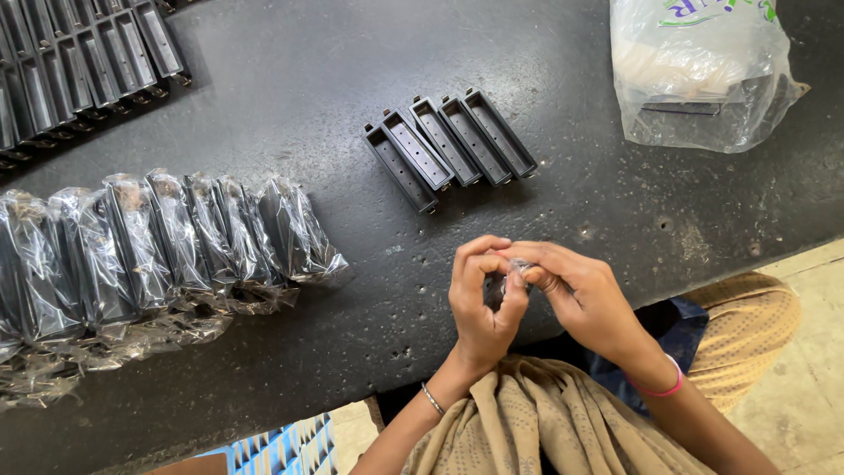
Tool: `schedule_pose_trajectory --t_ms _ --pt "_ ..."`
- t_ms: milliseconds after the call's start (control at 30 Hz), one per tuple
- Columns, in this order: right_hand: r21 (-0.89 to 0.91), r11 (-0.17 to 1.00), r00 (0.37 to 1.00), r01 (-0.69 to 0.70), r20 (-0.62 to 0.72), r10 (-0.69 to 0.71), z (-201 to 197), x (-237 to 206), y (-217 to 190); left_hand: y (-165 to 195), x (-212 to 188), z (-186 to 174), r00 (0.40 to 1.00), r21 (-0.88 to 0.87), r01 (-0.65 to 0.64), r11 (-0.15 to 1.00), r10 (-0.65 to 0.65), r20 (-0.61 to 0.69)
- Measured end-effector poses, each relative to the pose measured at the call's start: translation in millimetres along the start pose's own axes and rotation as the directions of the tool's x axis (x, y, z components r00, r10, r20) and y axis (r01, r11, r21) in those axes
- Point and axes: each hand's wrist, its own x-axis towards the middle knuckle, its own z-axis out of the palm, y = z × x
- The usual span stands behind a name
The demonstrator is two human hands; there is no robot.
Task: The person places black rectangular components into clear plastic bags one by one, seals each bag, and sets the packaged items aside. The process is repeated for several components on a workbench.
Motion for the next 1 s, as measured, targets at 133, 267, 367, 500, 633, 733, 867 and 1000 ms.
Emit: schedule_pose_trajectory --t_ms 133,267,367,500,633,733,867,1000 --pt "-0.015 0.999 0.999 0.034 -0.022 -0.034 0.6 -0.7 -4.6 7.4 4.0 -0.8 0.967 -0.212 0.254 0.944 -0.244 0.074" --pt "-0.021 0.999 0.998 0.028 -0.047 -0.029 2.1 1.0 -13.0 8.7 7.1 0.6 0.939 -0.303 0.343 0.889 -0.328 0.103" --pt "-0.026 0.999 0.997 0.047 -0.053 -0.048 5.3 5.7 -19.5 4.8 9.8 4.0 0.94 -0.37 0.335 0.866 -0.336 0.064" --pt "0.0 0.998 0.998 0.068 -0.017 -0.068 7.3 9.8 -24.5 -2.6 13.1 4.1 0.945 -0.413 0.312 0.856 -0.324 0.043" --pt "0.106 0.994 0.998 0.032 0.043 -0.037 8.9 7.4 -17.2 -8.7 14.8 3.6 0.967 -0.474 0.225 0.851 -0.253 0.006" --pt "0.235 0.972 0.999 -0.021 0.03 0.014 10.0 3.7 -2.7 -10.5 12.9 3.0 0.98 -0.45 0.18 0.875 -0.198 0.007" --pt "0.357 0.934 1.0 0.021 -0.011 -0.019 11.1 -3.6 16.6 -13.2 11.8 4.2 0.999 -0.296 0.047 0.954 -0.052 -0.01" --pt "0.521 0.847 0.994 0.103 -0.073 -0.076 19.4 -8.3 27.2 -17.8 14.1 2.1 0.995 -0.241 -0.097 0.966 0.095 -0.02"
